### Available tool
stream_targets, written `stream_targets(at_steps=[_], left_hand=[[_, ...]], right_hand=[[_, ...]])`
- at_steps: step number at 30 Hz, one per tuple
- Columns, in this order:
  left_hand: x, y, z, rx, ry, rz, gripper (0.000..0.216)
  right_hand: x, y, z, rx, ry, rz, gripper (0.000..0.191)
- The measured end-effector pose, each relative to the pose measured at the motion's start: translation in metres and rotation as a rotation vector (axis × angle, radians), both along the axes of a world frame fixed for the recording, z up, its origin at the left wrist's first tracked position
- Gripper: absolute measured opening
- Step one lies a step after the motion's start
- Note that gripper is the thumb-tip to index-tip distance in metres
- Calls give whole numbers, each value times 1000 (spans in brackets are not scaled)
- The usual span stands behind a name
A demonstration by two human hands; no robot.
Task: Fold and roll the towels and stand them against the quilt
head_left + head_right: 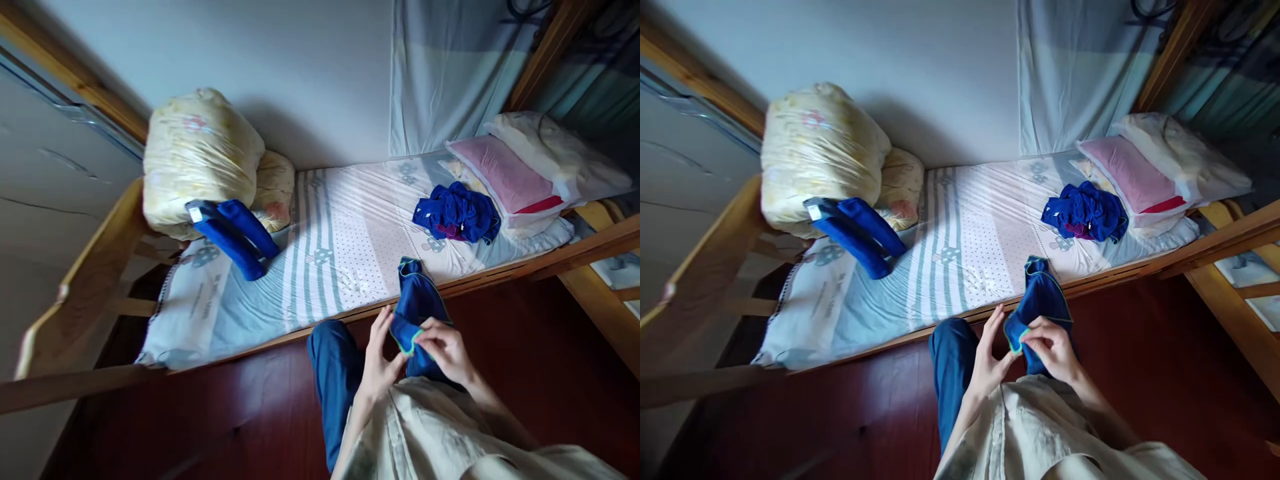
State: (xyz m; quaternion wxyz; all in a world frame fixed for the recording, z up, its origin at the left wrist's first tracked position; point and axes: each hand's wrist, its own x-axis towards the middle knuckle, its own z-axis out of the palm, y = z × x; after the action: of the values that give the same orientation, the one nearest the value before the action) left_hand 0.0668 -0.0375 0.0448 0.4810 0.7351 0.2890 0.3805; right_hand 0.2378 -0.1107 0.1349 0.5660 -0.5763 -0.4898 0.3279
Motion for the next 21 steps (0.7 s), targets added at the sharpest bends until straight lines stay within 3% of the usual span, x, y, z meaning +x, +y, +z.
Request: stream_targets(at_steps=[4, 8, 13, 15, 18, 21], left_hand=[[-11, -16, 53, 167, -131, -105, 31], [-27, -12, 79, 186, -89, -102, 30], [-40, -7, 96, 285, -30, -75, 28], [-43, -7, 99, 295, -46, -29, 25], [-46, -6, 100, 296, -52, 87, 23], [-54, -2, 94, 273, -22, 254, 24]], right_hand=[[-29, -17, 7, -56, 62, 80, 25], [-36, -22, 22, -55, 16, 27, 22], [-45, -33, 11, -70, -351, 35, 18], [-40, -43, 0, -165, -558, -2, 5], [-16, -64, -12, -375, -789, -74, 19], [16, -86, -8, -551, -865, -135, 21]])
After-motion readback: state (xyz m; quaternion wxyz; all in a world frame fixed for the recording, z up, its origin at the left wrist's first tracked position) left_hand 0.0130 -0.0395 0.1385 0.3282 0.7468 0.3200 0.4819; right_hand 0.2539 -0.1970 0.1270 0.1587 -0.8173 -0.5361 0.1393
